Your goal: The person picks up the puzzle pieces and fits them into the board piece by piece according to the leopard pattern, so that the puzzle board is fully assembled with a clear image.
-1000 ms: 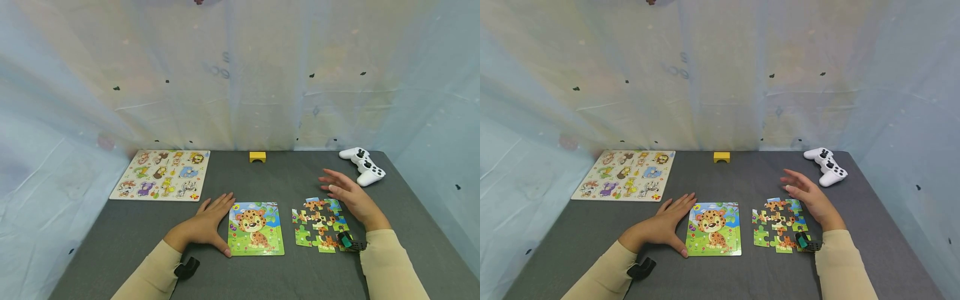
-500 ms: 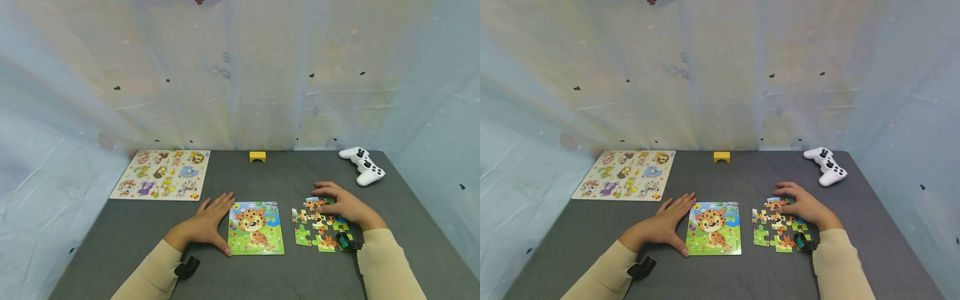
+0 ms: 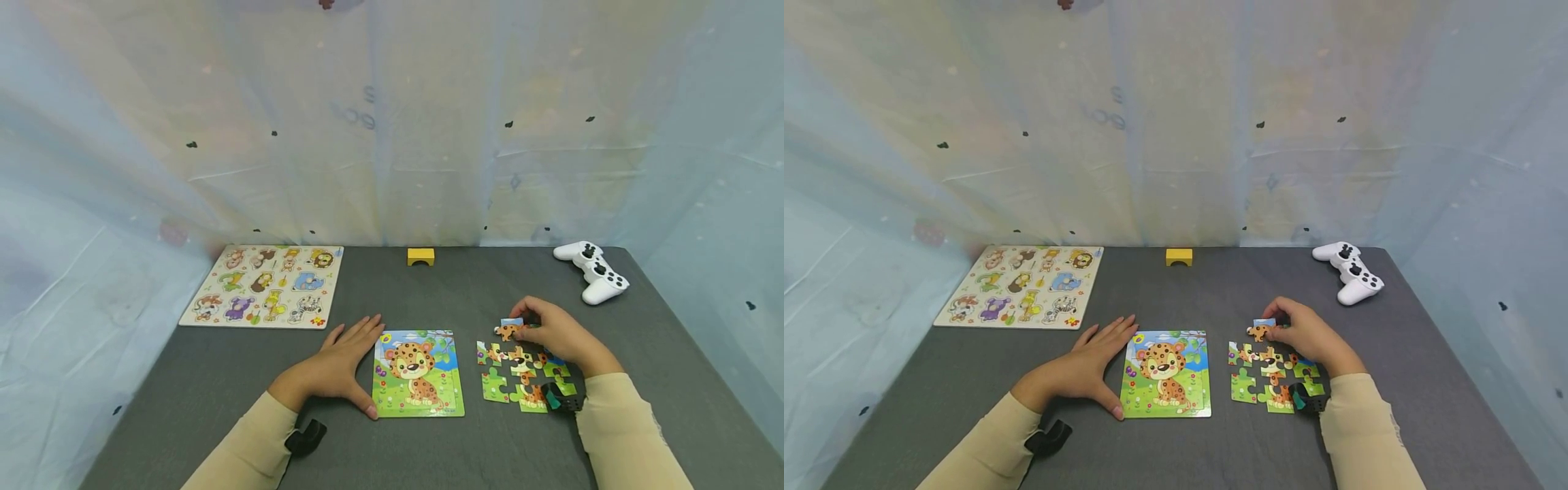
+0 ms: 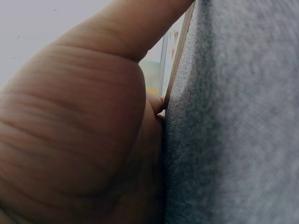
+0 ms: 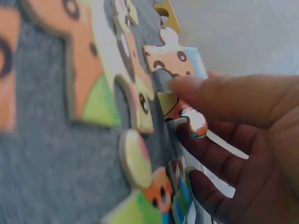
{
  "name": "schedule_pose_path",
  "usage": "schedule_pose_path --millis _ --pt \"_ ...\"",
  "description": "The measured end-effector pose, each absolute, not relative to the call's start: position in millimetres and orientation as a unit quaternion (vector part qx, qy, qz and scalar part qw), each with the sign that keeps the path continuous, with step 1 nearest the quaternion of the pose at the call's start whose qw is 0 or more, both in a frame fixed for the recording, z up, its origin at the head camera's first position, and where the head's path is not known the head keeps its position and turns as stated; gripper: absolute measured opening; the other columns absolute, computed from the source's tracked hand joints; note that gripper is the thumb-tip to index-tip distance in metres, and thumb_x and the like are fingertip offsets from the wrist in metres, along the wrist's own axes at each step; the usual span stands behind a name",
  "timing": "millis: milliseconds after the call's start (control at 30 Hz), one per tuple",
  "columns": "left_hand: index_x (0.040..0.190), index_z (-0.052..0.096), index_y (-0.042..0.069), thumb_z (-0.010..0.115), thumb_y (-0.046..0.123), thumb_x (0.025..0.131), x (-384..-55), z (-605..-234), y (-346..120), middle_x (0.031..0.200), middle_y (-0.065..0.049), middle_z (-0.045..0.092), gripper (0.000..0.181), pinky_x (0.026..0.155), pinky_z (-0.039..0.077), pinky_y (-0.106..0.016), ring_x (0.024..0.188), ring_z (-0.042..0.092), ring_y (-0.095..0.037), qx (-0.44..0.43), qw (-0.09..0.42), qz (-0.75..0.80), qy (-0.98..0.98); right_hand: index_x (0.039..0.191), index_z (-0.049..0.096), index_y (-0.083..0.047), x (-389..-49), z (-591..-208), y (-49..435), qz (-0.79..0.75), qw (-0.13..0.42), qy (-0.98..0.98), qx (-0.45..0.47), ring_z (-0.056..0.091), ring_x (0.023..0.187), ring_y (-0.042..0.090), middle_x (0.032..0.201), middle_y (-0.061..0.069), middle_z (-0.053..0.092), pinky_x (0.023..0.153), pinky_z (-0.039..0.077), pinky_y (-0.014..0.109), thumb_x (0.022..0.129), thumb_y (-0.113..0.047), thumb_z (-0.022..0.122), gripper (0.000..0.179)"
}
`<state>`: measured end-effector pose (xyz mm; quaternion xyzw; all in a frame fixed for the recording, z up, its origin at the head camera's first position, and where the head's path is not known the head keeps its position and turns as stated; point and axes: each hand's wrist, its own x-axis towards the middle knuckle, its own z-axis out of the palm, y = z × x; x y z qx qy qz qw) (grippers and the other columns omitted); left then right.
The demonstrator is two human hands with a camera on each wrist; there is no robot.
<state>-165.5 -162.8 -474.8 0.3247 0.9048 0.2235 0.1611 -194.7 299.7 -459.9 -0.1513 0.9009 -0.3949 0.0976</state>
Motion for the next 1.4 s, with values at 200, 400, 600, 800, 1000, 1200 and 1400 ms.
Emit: schedule_pose_path --millis 200,400,600,800,1000,1200,1400 --pt "0.177 0.013 0.016 0.094 0.079 0.061 -166.2 -475.4 -161.7 0.182 -0.003 0.004 0.155 0.126 -0.005 -0.064 0.166 -0.001 -0.024 0.324 0.162 0.221 0.906 0.122 0.074 -0.01 -191.4 -449.7 291.2 -0.41 0.057 0.902 -0.119 0.065 0.089 0.026 0.104 0.005 0.07 0.072 0.055 0.04 0.108 -0.016 0.073 0.015" --pt "0.177 0.014 0.015 0.095 0.077 0.062 -166.4 -474.0 -161.4 0.182 -0.003 0.004 0.154 0.126 -0.005 -0.064 0.166 -0.001 -0.024 0.321 0.163 0.224 0.906 0.125 0.074 -0.005 -188.0 -438.1 274.5 -0.457 0.034 0.881 -0.118 0.067 0.084 0.035 0.097 0.007 0.071 0.07 0.056 0.045 0.107 -0.016 0.074 0.021" --pt "0.177 0.013 0.015 0.096 0.077 0.061 -165.8 -472.5 -161.0 0.182 -0.003 0.003 0.155 0.126 -0.005 -0.064 0.166 -0.001 -0.024 0.319 0.167 0.229 0.904 0.124 0.073 -0.003 -183.5 -435.9 255.1 -0.498 0.048 0.854 -0.142 0.07 0.086 0.032 0.1 0.009 0.074 0.078 0.061 0.052 0.108 -0.009 0.071 0.018" --pt "0.177 0.014 0.014 0.097 0.075 0.061 -165.3 -473.9 -160.7 0.182 -0.003 0.005 0.155 0.126 -0.005 -0.064 0.166 -0.001 -0.025 0.32 0.165 0.234 0.903 0.132 0.073 -0.002 -179.4 -441.7 231.1 -0.535 0.083 0.823 -0.17 0.072 0.093 0.034 0.105 0.011 0.074 0.085 0.062 0.051 0.11 -0.006 0.067 0.023" --pt "0.177 0.013 0.015 0.097 0.075 0.062 -165.7 -473.3 -161.6 0.182 -0.002 0.004 0.155 0.126 -0.006 -0.064 0.166 -0.002 -0.024 0.32 0.169 0.235 0.902 0.13 0.073 -0.003 -173.1 -449.6 204.4 -0.56 0.107 0.805 -0.163 0.073 0.089 0.038 0.101 0.012 0.072 0.076 0.063 0.047 0.107 -0.014 0.073 0.025" --pt "0.177 0.013 0.015 0.096 0.076 0.062 -166.5 -472.9 -162.2 0.182 -0.003 0.003 0.155 0.126 -0.005 -0.064 0.166 -0.002 -0.024 0.321 0.166 0.233 0.903 0.126 0.073 0.0 -166.1 -454.9 176.9 -0.592 0.114 0.782 -0.158 0.074 0.083 0.037 0.097 0.015 0.071 0.08 0.064 0.045 0.107 -0.009 0.073 0.021" --pt "0.177 0.013 0.015 0.095 0.078 0.061 -167.0 -474.1 -162.3 0.182 -0.002 0.004 0.155 0.126 -0.005 -0.064 0.166 -0.002 -0.024 0.319 0.169 0.233 0.903 0.131 0.072 0.002 -159.4 -462.7 156.0 -0.59 0.13 0.782 -0.157 0.075 0.087 0.035 0.1 0.015 0.073 0.078 0.064 0.043 0.109 -0.006 0.068 0.024"
